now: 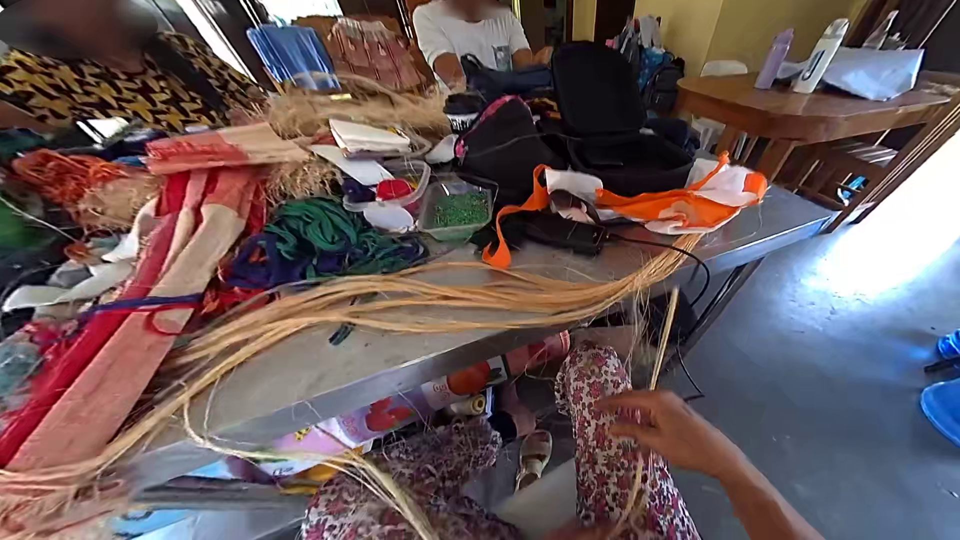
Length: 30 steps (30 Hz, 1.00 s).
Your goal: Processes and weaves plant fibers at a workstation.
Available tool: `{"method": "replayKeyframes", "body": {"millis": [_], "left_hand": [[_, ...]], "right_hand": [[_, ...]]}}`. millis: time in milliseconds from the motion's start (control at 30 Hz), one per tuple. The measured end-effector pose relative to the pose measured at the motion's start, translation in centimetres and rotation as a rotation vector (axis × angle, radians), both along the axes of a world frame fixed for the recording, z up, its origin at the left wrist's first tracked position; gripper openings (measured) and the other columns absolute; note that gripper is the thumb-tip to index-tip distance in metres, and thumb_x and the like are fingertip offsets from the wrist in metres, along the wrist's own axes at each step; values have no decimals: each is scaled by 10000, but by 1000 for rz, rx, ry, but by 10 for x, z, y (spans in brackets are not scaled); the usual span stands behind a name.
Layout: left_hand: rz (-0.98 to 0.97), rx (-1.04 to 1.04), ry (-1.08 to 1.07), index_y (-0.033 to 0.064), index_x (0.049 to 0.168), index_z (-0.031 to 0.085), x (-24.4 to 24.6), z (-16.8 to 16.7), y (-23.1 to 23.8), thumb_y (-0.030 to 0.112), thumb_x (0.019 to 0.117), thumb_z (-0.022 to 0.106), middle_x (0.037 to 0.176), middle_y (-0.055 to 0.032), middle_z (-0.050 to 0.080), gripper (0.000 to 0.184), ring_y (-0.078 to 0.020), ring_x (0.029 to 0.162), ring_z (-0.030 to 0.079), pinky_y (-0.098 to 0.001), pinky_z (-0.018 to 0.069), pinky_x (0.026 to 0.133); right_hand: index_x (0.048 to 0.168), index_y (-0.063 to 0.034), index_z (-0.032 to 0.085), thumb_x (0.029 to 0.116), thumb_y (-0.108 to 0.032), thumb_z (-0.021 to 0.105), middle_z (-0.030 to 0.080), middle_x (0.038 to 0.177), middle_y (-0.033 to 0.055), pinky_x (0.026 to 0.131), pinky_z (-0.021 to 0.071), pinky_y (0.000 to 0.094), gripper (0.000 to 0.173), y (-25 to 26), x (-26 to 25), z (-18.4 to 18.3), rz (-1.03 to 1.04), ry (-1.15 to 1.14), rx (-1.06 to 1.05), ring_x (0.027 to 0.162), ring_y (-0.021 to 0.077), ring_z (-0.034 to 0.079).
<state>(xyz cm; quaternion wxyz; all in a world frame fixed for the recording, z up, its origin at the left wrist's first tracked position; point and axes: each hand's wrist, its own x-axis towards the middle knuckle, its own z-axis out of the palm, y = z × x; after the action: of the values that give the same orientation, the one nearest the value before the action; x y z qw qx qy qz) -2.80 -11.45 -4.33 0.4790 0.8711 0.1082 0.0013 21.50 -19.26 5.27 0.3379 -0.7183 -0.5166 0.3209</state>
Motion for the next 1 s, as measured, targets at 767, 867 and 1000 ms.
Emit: {"method": "replayKeyframes", "body": {"millis": [767, 867, 1000], "left_hand": [[1076, 66, 239, -41, 993, 728, -120, 6, 55, 297, 1086, 449, 821, -124, 738, 448, -171, 619, 677, -399, 568, 598], [967, -330, 284, -34, 1140, 679, -99, 4, 50, 237, 1095, 460, 877, -70, 725, 352, -97, 604, 643, -289, 556, 572], [931, -934, -132, 28, 1433, 419, -80, -19, 44, 108, 1024, 483, 1040, -49, 754, 421, 0, 576, 583, -150, 456, 496]], "right_hand": [[1059, -89, 775, 821, -193, 761, 743, 1051, 107, 591, 576, 419, 260, -53, -21, -50, 284, -303, 109, 709, 219, 687], [949, -64, 780, 797, -144, 749, 732, 909, 117, 561, 590, 488, 175, -64, -29, -65, 269, -432, 96, 716, 286, 729], [829, -89, 766, 840, -189, 672, 699, 786, 58, 514, 567, 396, 137, -78, -26, -74, 251, -384, 107, 608, 196, 677]]}}
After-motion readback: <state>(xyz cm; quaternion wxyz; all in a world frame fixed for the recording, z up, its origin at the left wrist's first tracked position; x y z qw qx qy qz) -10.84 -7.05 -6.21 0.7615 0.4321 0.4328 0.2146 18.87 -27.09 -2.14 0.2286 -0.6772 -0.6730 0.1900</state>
